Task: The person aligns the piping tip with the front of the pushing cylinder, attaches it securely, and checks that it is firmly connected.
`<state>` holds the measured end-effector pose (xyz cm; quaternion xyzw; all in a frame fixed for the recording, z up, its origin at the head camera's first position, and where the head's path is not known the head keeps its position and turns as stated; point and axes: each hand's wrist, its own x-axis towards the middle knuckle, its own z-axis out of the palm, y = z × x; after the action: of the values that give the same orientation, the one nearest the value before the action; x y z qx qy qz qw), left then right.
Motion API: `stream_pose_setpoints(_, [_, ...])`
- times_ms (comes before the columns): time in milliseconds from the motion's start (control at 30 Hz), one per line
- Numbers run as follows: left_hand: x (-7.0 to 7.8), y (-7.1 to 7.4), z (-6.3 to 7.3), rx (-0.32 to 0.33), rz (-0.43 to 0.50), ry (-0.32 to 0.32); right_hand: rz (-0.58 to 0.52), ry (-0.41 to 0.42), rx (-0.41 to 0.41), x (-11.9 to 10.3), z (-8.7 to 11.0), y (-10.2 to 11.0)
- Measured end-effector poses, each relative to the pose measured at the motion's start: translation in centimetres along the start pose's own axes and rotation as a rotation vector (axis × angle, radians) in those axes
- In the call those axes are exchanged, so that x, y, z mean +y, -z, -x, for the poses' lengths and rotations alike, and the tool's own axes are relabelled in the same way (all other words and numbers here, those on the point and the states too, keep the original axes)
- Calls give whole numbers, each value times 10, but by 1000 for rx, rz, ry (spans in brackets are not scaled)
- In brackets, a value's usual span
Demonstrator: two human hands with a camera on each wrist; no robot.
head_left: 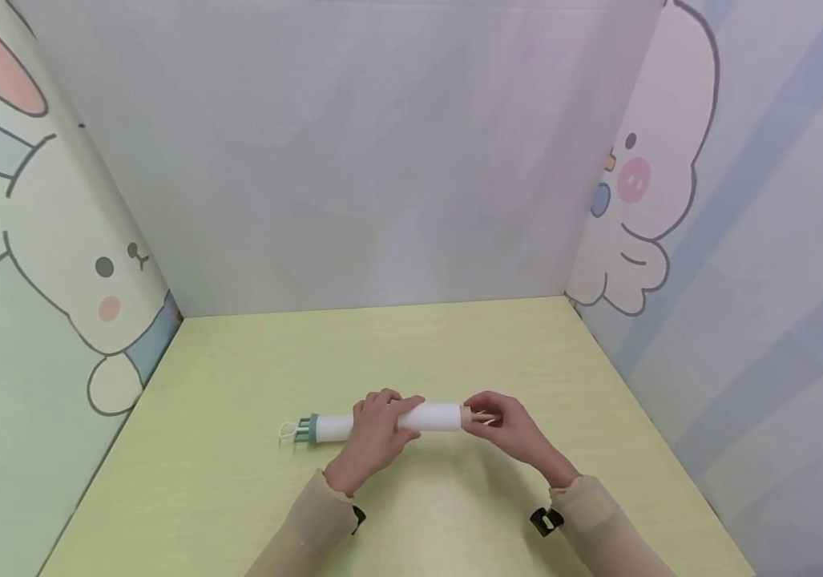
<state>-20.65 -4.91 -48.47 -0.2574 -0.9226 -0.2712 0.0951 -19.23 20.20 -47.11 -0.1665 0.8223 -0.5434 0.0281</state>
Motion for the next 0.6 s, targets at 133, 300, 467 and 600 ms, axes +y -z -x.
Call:
stream_pose_setpoints(133, [0, 0, 0, 6, 8, 5, 31, -44, -5, 5, -2, 1])
stream_pose_setpoints(300, [-1, -1, 0, 9, 4, 10, 60, -76, -16, 35, -9, 0])
stream_pose_setpoints(467, [-1, -1, 0, 13, 5, 12, 57, -78, 14, 34, -9, 0])
stream_pose_setpoints(600, [-2, -1, -1, 23, -11, 17, 16, -16, 17, 24, -8, 1])
